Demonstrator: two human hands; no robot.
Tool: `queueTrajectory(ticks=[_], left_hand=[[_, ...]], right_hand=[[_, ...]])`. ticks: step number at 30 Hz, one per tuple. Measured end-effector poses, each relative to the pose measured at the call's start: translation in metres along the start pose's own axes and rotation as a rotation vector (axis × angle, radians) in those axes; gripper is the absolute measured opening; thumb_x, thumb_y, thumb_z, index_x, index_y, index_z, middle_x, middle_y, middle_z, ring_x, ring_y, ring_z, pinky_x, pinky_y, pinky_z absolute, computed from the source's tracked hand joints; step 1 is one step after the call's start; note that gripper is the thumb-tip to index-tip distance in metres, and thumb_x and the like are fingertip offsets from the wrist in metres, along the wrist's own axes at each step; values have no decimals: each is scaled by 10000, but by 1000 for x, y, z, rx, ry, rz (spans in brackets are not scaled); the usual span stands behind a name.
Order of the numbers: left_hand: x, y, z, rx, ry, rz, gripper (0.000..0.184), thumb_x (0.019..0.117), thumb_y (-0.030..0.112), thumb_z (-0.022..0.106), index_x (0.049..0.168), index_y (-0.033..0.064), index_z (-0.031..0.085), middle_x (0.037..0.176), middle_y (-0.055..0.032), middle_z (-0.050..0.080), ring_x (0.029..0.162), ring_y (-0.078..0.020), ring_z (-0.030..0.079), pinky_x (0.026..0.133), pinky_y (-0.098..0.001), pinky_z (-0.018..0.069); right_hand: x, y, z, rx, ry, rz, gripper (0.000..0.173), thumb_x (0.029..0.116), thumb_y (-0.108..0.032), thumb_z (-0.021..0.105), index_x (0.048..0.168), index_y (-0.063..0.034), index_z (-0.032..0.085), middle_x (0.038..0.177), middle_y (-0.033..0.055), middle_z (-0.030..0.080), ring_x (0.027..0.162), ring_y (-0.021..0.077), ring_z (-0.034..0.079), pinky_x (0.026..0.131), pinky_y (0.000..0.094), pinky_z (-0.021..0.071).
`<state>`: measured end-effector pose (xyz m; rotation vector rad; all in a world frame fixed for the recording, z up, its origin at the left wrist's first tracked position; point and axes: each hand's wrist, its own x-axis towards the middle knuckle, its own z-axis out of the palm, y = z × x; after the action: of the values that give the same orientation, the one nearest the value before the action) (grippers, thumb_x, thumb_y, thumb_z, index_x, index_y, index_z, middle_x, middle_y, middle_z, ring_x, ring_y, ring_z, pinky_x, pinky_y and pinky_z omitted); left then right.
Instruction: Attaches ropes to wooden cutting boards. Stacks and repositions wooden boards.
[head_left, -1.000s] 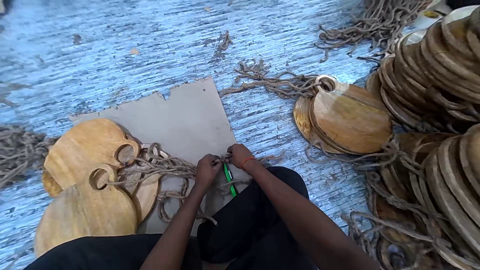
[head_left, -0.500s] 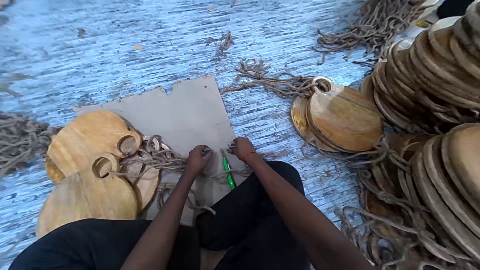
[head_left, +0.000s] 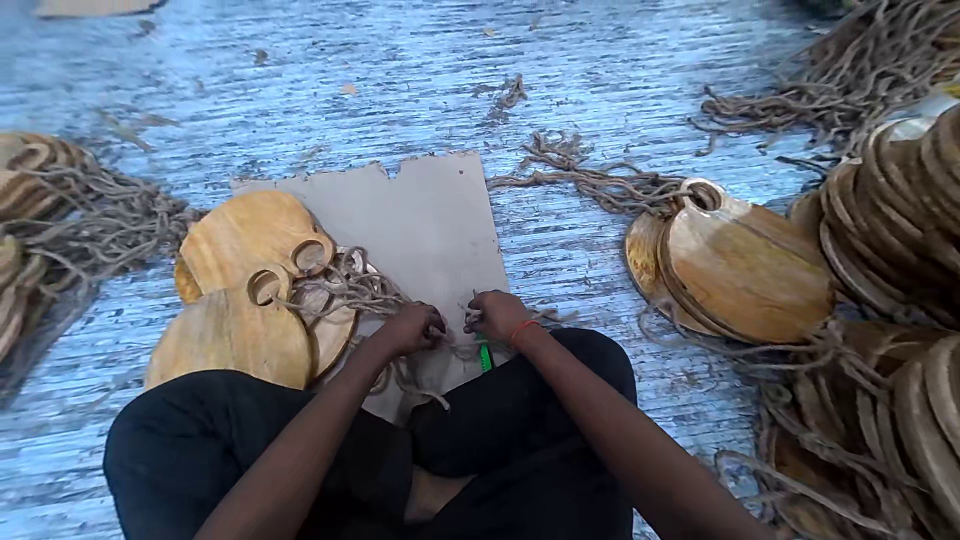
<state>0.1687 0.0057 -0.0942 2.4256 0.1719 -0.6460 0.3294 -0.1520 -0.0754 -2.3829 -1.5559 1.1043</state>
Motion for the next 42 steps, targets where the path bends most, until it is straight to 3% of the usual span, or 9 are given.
queueTrajectory(ticks=[3, 8, 11, 15, 18, 23, 29, 35, 42], left_hand=[[2, 8, 3, 49, 32, -51, 268, 957, 179, 698, 1205, 81, 732, 1255, -140, 685, 1259, -320, 592, 1121, -501, 425], [9, 20, -12, -475, 301, -67, 257, 928, 165, 766, 1140, 28, 717, 1015, -139, 727, 936, -226, 700, 902, -457, 564], [24, 20, -17, -633, 357, -42, 212, 911, 93, 762, 1095, 0, 711, 904, -111, 738, 814, -181, 716, 828, -402, 599], [37, 25, -14, -737, 418, -65, 194, 907, 106, 772, 1057, -6, 720, 861, -93, 727, 757, -166, 691, 758, -370, 591], [43, 29, -11, -795, 414, -143, 162, 925, 74, 748, 1055, -15, 708, 842, -85, 709, 726, -145, 666, 713, -324, 572], [54, 32, -5, -738, 479, -277, 160, 930, 122, 751, 1038, 6, 733, 852, -95, 701, 711, -160, 639, 711, -364, 551], [63, 35, 1, -634, 449, -414, 172, 921, 185, 761, 988, 27, 746, 892, -128, 714, 824, -247, 675, 802, -489, 549], [69, 35, 5, -561, 456, -431, 180, 937, 205, 750, 985, 31, 750, 896, -148, 718, 859, -288, 680, 825, -543, 532], [67, 46, 5, -417, 450, -402, 183, 956, 195, 733, 1030, 28, 749, 936, -174, 731, 902, -328, 703, 856, -580, 537]], right_hand=[[1, 5, 1, 116, 58, 19, 341, 930, -383, 751, 1123, -102, 752, 1084, 129, 732, 1033, 321, 695, 901, 573, 539], [4, 22, -1, 484, 128, -19, 360, 997, -358, 684, 1192, -59, 728, 1050, 178, 727, 977, 325, 695, 909, 567, 527], [5, 29, -5, 726, 97, -56, 310, 1026, -298, 649, 1185, -38, 706, 966, 132, 711, 855, 226, 663, 840, 459, 530], [8, 38, 2, 923, 101, 18, 262, 967, -191, 722, 1163, -18, 703, 966, 117, 736, 821, 183, 695, 820, 394, 567], [4, 35, -15, 1005, 26, 148, 262, 990, -135, 692, 1213, -1, 666, 1077, 120, 695, 859, 164, 677, 830, 350, 571], [13, 40, -19, 968, 85, 303, 228, 951, -141, 739, 1159, -48, 726, 1033, 72, 721, 811, 125, 644, 796, 336, 533], [31, 50, -9, 640, 99, 358, 284, 917, -293, 772, 1028, -33, 739, 973, 144, 730, 908, 293, 690, 864, 547, 525], [33, 43, -11, 479, 77, 389, 326, 930, -294, 761, 1105, -22, 722, 1119, 214, 698, 1081, 380, 665, 917, 601, 515], [33, 37, -12, 381, 24, 399, 325, 946, -289, 734, 1156, -42, 703, 1158, 218, 689, 1112, 395, 661, 914, 611, 522]])
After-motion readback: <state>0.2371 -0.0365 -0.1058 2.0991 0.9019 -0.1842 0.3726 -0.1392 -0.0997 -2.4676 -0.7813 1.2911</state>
